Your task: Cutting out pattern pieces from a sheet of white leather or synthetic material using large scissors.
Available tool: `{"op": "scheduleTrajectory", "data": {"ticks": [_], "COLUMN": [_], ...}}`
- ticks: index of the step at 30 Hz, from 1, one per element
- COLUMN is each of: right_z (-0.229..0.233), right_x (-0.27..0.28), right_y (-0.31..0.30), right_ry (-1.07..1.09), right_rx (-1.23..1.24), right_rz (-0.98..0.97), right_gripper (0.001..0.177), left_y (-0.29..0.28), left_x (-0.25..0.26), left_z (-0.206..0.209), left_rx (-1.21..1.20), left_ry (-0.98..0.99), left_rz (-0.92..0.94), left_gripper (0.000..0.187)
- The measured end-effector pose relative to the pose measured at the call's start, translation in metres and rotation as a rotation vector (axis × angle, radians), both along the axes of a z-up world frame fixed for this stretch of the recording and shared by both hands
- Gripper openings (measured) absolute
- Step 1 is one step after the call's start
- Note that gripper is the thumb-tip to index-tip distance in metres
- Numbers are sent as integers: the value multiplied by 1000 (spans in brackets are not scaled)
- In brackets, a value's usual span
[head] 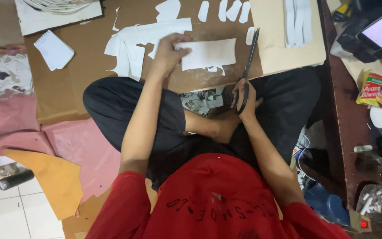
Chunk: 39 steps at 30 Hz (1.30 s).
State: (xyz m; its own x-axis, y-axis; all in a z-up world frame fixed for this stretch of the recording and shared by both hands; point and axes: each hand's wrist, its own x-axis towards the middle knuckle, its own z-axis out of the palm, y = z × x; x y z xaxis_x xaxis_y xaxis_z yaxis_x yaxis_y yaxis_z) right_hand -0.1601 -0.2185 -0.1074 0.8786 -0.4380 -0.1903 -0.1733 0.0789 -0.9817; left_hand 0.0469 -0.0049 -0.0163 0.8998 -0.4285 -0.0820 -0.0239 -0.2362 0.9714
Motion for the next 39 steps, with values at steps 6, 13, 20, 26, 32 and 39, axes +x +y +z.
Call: {"op": "scheduleTrajectory", "data": {"ticks": [6,13,20,26,32,39], "right_z": [15,49,61,73,82,99], "right_x": [-6,-26,-37,-28,-25,-10], "right_y": [18,41,64,72,83,91], "right_ry": [-33,-34,-5,-4,65,138], "right_rx": [-33,-81,70,146,85,64], "right_rz": [46,274,514,529,576,514], "right_gripper": [54,33,49,51,60,72], "left_y": [1,17,33,33,42,36], "left_x": [-23,-21,-20,-17,-9,-19], "left_z": [3,20,23,25,24,33], "left_rx": [134,-61,-373,-380,-479,-354], "left_ry": [-340,-98,99,60,85,40], "left_rz": [267,291,-35,-32,81,-47], "left_gripper": [35,18,50,52,50,61]}}
